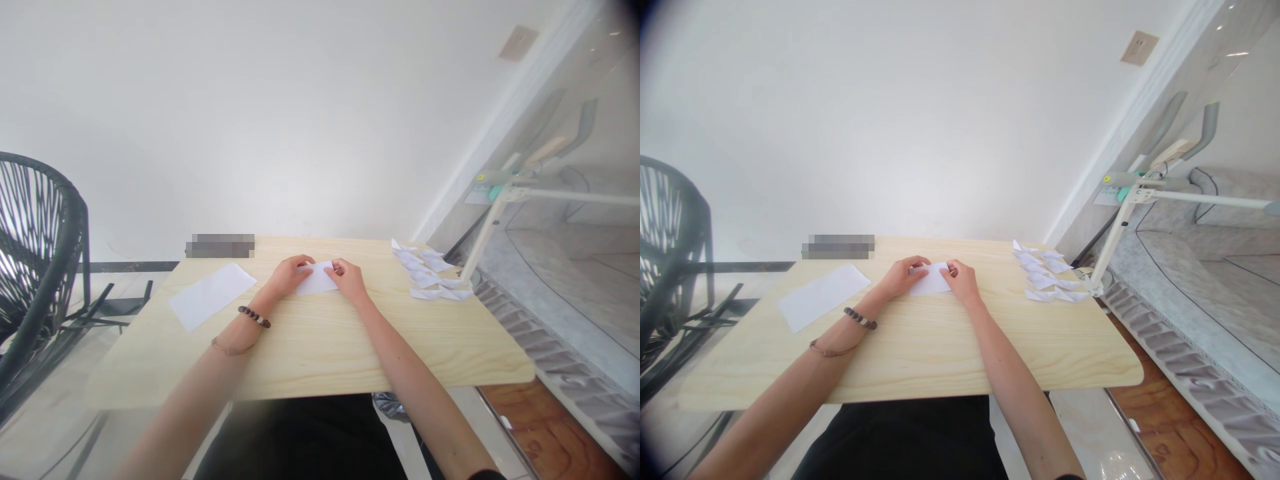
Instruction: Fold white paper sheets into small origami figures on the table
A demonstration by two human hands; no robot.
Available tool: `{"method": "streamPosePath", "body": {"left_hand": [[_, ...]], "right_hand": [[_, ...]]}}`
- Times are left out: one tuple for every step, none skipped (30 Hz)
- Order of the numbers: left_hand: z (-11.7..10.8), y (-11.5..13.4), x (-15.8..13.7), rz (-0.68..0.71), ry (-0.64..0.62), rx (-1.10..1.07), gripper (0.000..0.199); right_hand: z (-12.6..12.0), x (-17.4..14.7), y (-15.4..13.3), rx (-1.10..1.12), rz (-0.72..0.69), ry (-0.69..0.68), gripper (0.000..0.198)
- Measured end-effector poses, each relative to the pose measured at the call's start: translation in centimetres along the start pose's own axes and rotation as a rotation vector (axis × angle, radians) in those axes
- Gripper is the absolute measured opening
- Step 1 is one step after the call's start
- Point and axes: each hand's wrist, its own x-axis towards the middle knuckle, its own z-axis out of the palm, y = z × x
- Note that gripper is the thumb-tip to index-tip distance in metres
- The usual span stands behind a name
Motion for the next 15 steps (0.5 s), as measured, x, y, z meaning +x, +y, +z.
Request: {"method": "streamPosePath", "body": {"left_hand": [[-0.01,-0.03,0.03,0.01,-0.006,-0.001,0.027],[0.0,-0.07,0.05,0.019,-0.009,-0.002,0.027],[0.01,-0.11,0.08,0.026,-0.011,-0.002,0.027],[0.02,-0.15,0.11,0.033,-0.011,0.0,0.027],[0.03,-0.18,0.13,0.039,-0.01,0.003,0.027],[0.04,-0.21,0.14,0.044,-0.008,0.008,0.027],[0.05,-0.24,0.14,0.046,-0.007,0.013,0.027],[0.05,-0.25,0.13,0.046,-0.005,0.014,0.026],[0.04,-0.25,0.12,0.043,-0.002,0.013,0.026],[0.04,-0.25,0.1,0.039,0.002,0.009,0.026],[0.03,-0.25,0.08,0.032,0.005,0.004,0.026],[0.04,-0.25,0.06,0.024,0.009,-0.003,0.026],[0.04,-0.24,0.05,0.019,0.012,-0.01,0.026],[0.06,-0.24,0.05,0.016,0.014,-0.017,0.025],[0.07,-0.25,0.06,0.014,0.016,-0.021,0.025]], "right_hand": [[-0.02,0.0,-0.07,-0.003,0.003,0.003,0.021],[-0.02,0.02,-0.1,-0.006,0.006,0.004,0.021],[-0.02,0.04,-0.11,-0.008,0.008,0.002,0.021],[0.0,0.07,-0.08,-0.009,0.009,0.001,0.021],[0.02,0.1,-0.02,-0.01,0.009,-0.002,0.021],[0.05,0.13,0.06,-0.01,0.009,-0.006,0.021],[0.07,0.15,0.15,-0.011,0.009,-0.012,0.021],[0.09,0.16,0.25,-0.013,0.008,-0.021,0.022],[0.1,0.16,0.35,-0.016,0.006,-0.034,0.022],[0.1,0.16,0.43,-0.022,0.0,-0.05,0.022],[0.09,0.14,0.5,-0.03,-0.008,-0.068,0.022],[0.07,0.11,0.54,-0.041,-0.018,-0.085,0.022],[0.04,0.09,0.56,-0.052,-0.029,-0.099,0.022],[0.01,0.06,0.56,-0.06,-0.04,-0.107,0.022],[-0.02,0.04,0.52,-0.066,-0.052,-0.111,0.022]]}}
